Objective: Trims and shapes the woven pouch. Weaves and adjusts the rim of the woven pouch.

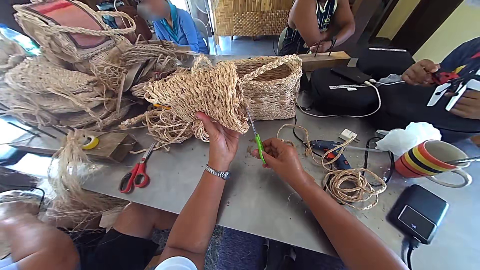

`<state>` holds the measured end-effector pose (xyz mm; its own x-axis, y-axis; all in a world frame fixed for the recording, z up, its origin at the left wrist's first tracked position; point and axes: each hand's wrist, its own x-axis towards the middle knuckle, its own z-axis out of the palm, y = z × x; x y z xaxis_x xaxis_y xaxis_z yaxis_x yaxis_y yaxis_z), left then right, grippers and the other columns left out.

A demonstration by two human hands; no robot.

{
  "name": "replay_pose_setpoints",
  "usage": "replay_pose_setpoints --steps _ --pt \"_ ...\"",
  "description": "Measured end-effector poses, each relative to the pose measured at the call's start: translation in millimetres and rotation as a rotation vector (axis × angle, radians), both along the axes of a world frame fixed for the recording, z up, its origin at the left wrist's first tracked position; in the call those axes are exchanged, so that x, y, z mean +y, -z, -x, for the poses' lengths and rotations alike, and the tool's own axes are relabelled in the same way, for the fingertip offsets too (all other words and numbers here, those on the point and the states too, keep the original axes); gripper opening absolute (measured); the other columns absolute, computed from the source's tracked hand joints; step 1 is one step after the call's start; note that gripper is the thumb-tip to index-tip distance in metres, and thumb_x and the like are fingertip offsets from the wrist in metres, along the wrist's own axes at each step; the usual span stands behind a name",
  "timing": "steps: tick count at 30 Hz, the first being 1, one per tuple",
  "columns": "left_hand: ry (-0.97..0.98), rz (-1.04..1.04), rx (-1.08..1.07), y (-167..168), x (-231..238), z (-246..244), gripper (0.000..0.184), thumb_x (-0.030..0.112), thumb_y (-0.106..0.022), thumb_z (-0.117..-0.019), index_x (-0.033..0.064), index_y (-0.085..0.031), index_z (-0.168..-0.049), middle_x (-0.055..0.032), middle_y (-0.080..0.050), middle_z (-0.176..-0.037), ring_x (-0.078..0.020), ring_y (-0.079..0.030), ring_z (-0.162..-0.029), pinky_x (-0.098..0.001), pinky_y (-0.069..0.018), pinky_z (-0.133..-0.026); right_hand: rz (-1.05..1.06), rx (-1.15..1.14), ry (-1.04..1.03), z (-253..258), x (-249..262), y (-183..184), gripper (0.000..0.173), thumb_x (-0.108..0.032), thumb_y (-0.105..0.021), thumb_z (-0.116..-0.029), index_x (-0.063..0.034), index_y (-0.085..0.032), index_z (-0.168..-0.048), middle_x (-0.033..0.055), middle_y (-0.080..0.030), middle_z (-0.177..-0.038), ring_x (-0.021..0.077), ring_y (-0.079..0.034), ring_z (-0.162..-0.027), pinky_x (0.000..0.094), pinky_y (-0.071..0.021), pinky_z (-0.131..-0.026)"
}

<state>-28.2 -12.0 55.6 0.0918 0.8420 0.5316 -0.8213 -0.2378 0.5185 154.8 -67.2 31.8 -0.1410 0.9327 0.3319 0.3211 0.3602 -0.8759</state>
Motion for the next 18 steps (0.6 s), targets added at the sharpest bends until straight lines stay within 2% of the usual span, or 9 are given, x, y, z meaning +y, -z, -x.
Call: replay_pose_setpoints --steps 4,7,11,18 --pt "0.007 -0.004 -0.005 0.1 -0.1 0.0 0.069 0.072 -0.028 -0.0996 0.0251 -0.045 -0.148 0.0016 -0.057 -0.143 -0.0135 -0.054 -0.133 -0.0342 -0.0492 -0.108 0.0 0.041 0.006 0.7 -1.1 -1.4 0.017 -0.019 -0.072 -0.0975 -0.0046 -0.066 -0.104 0.0032 -0.074 -0.084 0.0094 -0.07 -0.064 0.0236 -0.0597 -0.057" --pt "-0.018 0.009 0.021 0.0 0.2 0.4 0.071 0.072 -0.024 -0.0999 0.0254 -0.043 -0.15 0.0018 -0.055 -0.146 -0.0134 -0.052 -0.135 -0.0347 -0.0478 -0.109 0.018 0.08 -0.006 2.7 -2.2 -2.4 0.015 -0.017 -0.071 -0.0983 -0.0031 -0.066 -0.104 0.0038 -0.074 -0.083 0.0099 -0.069 -0.062 0.0234 -0.0594 -0.056" --pt "-0.067 0.024 0.083 -1.5 0.3 0.4 0.075 0.075 -0.022 -0.0982 0.0259 -0.039 -0.153 -0.0003 -0.051 -0.15 -0.0201 -0.05 -0.138 -0.0428 -0.045 -0.113 0.115 0.196 -0.054 5.3 -3.4 -6.3 0.015 -0.014 -0.07 -0.0989 -0.0001 -0.067 -0.104 0.0061 -0.074 -0.083 0.0107 -0.069 -0.06 0.023 -0.0589 -0.056" --pt "-0.079 0.017 0.068 -1.3 1.6 0.4 0.073 0.073 -0.02 -0.0991 0.0268 -0.04 -0.152 0.0021 -0.052 -0.149 -0.015 -0.049 -0.138 -0.0378 -0.045 -0.112 0.169 0.329 -0.118 10.9 -6.0 -5.9 0.017 -0.015 -0.068 -0.1001 0.0014 -0.067 -0.104 0.008 -0.074 -0.082 0.0105 -0.067 -0.059 0.022 -0.0567 -0.055"
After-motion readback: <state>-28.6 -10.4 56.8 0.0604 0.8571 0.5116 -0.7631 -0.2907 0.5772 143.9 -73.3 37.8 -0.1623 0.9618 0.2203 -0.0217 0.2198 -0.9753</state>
